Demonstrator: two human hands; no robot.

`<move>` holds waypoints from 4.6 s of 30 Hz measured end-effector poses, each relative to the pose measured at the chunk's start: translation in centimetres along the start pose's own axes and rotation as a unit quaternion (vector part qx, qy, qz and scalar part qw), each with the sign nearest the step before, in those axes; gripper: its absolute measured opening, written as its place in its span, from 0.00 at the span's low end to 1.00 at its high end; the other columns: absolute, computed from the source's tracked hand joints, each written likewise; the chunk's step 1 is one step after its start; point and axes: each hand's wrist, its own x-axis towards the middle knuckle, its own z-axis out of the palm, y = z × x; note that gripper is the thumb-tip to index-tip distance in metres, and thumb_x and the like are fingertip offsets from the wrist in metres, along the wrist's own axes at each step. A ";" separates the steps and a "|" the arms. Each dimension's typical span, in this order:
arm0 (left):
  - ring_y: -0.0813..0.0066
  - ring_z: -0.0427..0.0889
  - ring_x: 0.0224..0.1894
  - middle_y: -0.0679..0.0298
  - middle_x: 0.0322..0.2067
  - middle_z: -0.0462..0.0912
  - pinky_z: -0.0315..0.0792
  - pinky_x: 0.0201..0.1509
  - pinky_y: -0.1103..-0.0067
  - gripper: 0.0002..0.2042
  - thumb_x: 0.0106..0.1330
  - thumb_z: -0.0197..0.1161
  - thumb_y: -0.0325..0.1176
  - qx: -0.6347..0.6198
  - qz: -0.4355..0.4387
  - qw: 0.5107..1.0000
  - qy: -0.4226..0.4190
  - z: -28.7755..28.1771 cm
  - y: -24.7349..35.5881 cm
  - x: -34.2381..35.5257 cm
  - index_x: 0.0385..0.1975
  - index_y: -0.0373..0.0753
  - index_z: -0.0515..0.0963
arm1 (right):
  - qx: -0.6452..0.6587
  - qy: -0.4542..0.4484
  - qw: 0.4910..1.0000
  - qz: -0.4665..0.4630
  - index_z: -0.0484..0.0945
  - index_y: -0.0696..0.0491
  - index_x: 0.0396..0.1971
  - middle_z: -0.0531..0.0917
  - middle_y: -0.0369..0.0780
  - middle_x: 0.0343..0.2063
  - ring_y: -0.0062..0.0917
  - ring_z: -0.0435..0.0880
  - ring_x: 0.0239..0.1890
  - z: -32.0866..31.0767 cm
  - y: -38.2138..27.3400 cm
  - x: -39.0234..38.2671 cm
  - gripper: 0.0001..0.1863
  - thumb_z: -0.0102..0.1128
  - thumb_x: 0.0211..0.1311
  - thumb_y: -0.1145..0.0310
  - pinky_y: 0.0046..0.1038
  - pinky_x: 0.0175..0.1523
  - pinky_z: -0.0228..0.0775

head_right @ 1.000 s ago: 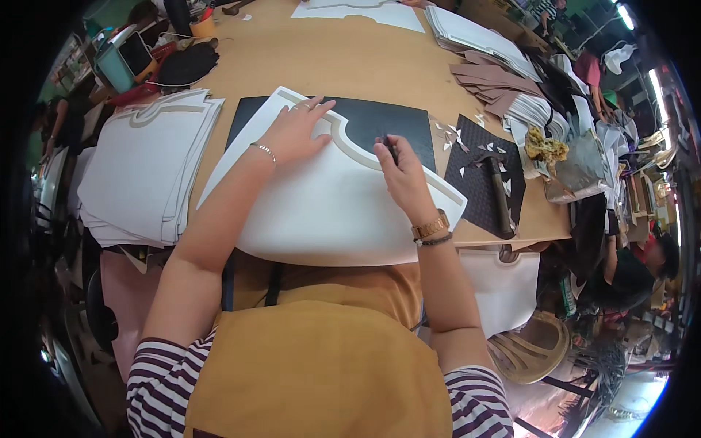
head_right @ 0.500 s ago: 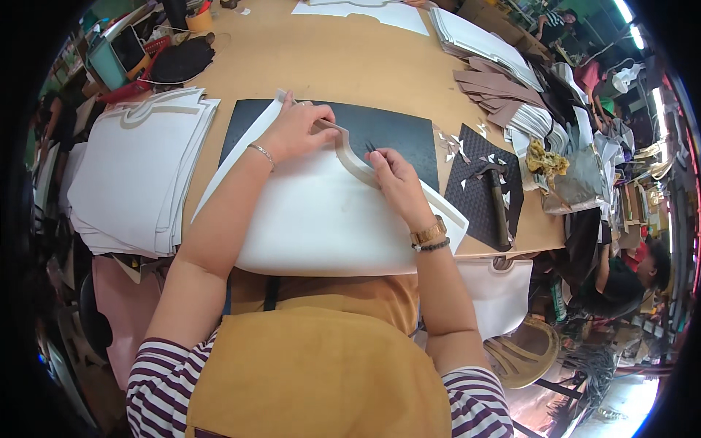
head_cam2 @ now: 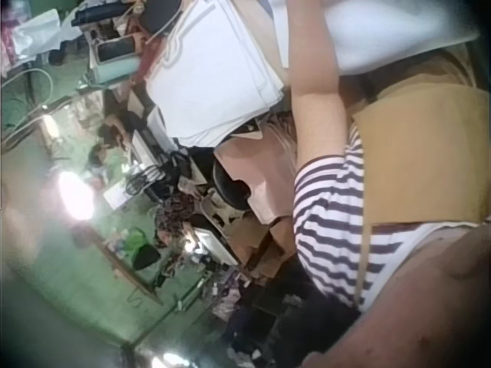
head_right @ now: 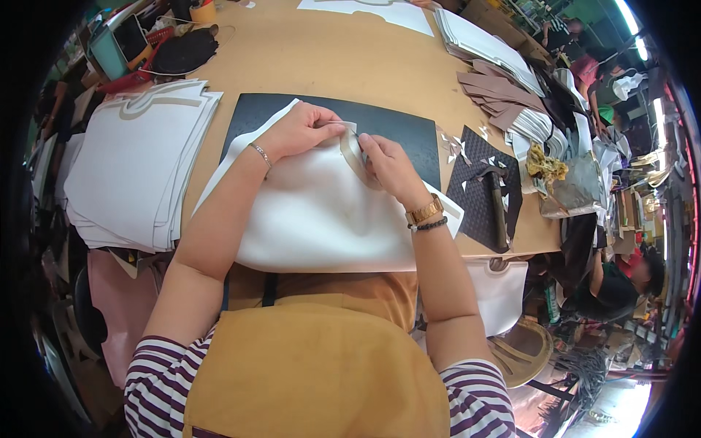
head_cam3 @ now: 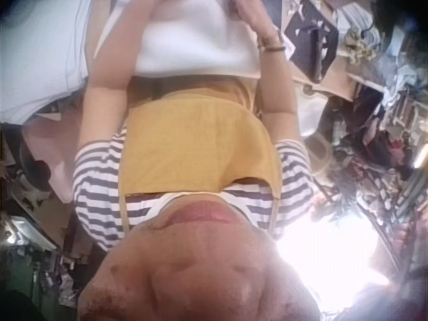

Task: The person uses a mallet and a marking tool to process leather components, first aligning a white template on a leather piece and then hammering a circular tool along its edge before moving processed pieces to a stack.

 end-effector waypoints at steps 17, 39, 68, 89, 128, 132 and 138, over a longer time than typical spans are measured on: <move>0.85 0.73 0.30 0.69 0.25 0.83 0.71 0.39 0.83 0.12 0.69 0.63 0.36 -0.008 0.036 0.999 -0.013 0.1 0.7 -0.6 0.37 0.33 0.84 | 0.056 -0.046 0.997 0.008 0.77 0.51 0.34 0.61 0.23 0.17 0.08 0.53 0.17 -0.1 -0.6 0.1 0.21 0.49 0.75 0.48 0.18 0.20 0.42; 0.66 0.82 0.41 0.68 0.30 0.85 0.35 0.75 0.46 0.12 0.58 0.63 0.40 0.218 -0.023 0.971 -0.097 -1.4 2.0 -1.4 0.38 0.45 0.86 | -0.259 0.114 0.946 -0.159 0.82 0.57 0.43 0.84 0.41 0.27 0.25 0.82 0.29 -2.1 2.1 2.9 0.26 0.76 0.51 0.53 0.26 0.39 0.75; 0.53 0.51 0.76 0.54 0.74 0.54 0.42 0.72 0.39 0.42 0.56 0.68 0.60 0.499 0.071 0.862 0.061 3.9 -1.2 -4.8 0.71 0.52 0.62 | -0.104 0.035 0.993 -0.045 0.77 0.58 0.45 0.79 0.39 0.23 0.21 0.78 0.27 -1.6 5.3 -14.3 0.16 0.56 0.72 0.59 0.26 0.36 0.71; 0.57 0.62 0.72 0.59 0.72 0.60 0.55 0.67 0.41 0.38 0.59 0.63 0.48 0.407 0.226 0.883 -0.059 10.6 1.5 -17.1 0.72 0.57 0.60 | -0.013 -0.189 0.946 0.262 0.75 0.53 0.40 0.60 0.26 0.17 0.10 0.51 0.15 -6.1 1.0 -8.5 0.22 0.45 0.74 0.47 0.18 0.17 0.41; 0.57 0.68 0.68 0.58 0.69 0.66 0.58 0.64 0.41 0.34 0.60 0.63 0.50 0.360 0.252 0.898 -0.023 10.9 0.8 -17.0 0.69 0.56 0.65 | -0.006 -0.198 0.929 0.312 0.72 0.48 0.28 0.58 0.23 0.16 0.08 0.48 0.14 -4.7 0.4 -7.1 0.20 0.47 0.75 0.49 0.16 0.15 0.36; 0.57 0.67 0.68 0.58 0.69 0.66 0.58 0.64 0.41 0.35 0.59 0.64 0.49 0.357 0.248 0.900 -0.020 11.0 0.7 -17.0 0.69 0.56 0.65 | 0.000 -0.178 0.934 0.311 0.72 0.48 0.28 0.58 0.23 0.15 0.08 0.48 0.14 -4.6 0.7 -7.5 0.20 0.48 0.75 0.49 0.16 0.15 0.37; 0.58 0.66 0.70 0.60 0.71 0.63 0.55 0.66 0.41 0.31 0.64 0.57 0.46 0.361 0.242 0.900 -0.037 11.0 0.7 -17.1 0.70 0.59 0.64 | 0.024 -0.158 0.936 0.314 0.73 0.48 0.29 0.58 0.24 0.15 0.09 0.49 0.14 -4.8 1.6 -8.3 0.20 0.50 0.74 0.48 0.16 0.15 0.38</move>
